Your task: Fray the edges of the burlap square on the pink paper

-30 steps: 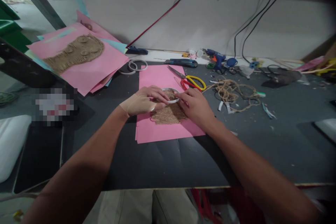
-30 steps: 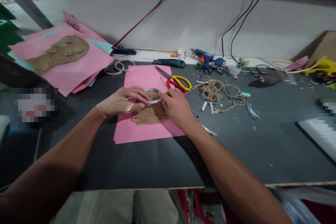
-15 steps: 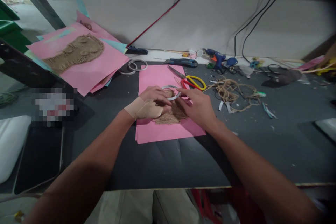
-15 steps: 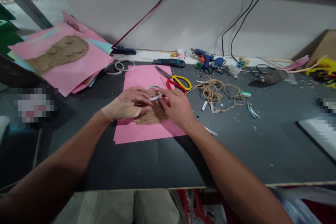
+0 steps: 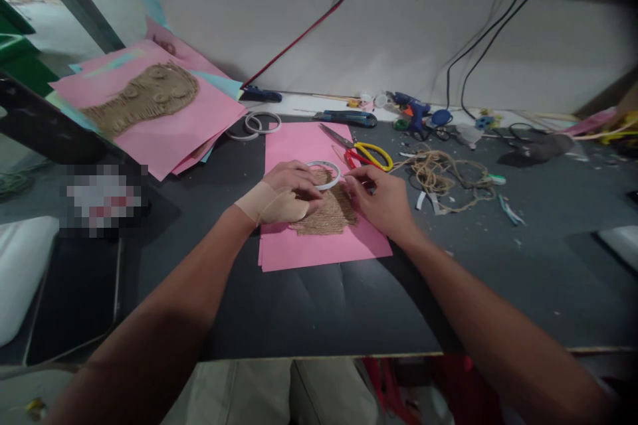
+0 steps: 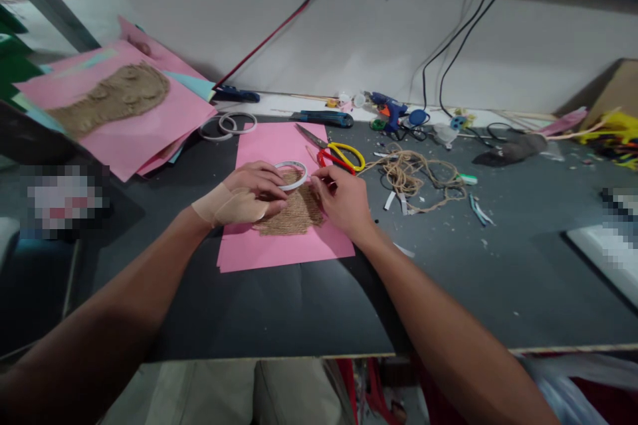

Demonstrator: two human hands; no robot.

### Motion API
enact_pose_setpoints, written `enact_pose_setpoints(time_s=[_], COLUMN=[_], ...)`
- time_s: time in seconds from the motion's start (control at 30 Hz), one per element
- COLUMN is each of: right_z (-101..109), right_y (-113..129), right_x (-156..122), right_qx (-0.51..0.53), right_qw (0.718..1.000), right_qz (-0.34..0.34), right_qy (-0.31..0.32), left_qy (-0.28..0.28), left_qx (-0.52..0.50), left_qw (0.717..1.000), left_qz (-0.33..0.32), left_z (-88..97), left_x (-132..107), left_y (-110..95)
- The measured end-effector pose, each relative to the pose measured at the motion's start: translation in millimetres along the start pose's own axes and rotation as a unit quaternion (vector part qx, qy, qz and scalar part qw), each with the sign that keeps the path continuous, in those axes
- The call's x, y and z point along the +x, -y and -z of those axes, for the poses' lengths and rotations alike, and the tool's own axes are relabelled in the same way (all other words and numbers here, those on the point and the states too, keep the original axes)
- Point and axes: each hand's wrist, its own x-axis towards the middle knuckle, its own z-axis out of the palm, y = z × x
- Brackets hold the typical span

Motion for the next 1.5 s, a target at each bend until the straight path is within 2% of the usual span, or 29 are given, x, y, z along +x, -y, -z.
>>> enact_pose_setpoints(time_s=[0.27, 0.53, 0.7, 0.87, 1.1, 1.23, 1.37, 1.5], right_z=[-3.9, -4.6, -2.2, -1.8, -1.2, 1.4, 5.6, 10.9], right_y=[0.8, 3.8, 13.7, 17.1, 14.0, 11.5, 0.9, -12.8], right_x=[-3.3, -5.5, -8.1, -9.2, -7.8, -6.4, -1.2, 5.9], right_qx=[0.023, 0.058, 0.057, 0.053, 0.056, 0.03, 0.0, -0.013], right_qw=[1.0, 0.998, 0.995, 0.993, 0.992, 0.997, 0.999, 0.998], right_qz=[-0.002, 0.006, 0.066, 0.093, 0.107, 0.075, 0.022, -0.004], right_qy=[0.008, 0.018, 0.049, 0.05, 0.041, 0.004, -0.046, -0.058], left_qy=[-0.052, -0.045, -0.01, 0.0, -0.064, -0.073, -0.103, -0.09], left_qx=[0.065, 0.018, 0.002, 0.052, 0.12, 0.099, 0.108, 0.113], left_qw=[0.996, 0.999, 1.0, 0.998, 0.988, 0.988, 0.983, 0.983], left_qz=[0.043, 0.024, 0.002, 0.044, 0.079, 0.089, 0.105, 0.111], left_z=[8.1, 7.4, 2.4, 4.3, 13.3, 15.3, 15.3, 14.7], left_x=[-0.8, 3.8, 6.9, 5.5, -0.7, -4.0, -4.5, -4.5], left_y=[7.7, -2.7, -7.9, -4.5, 10.6, 19.0, 19.1, 18.2])
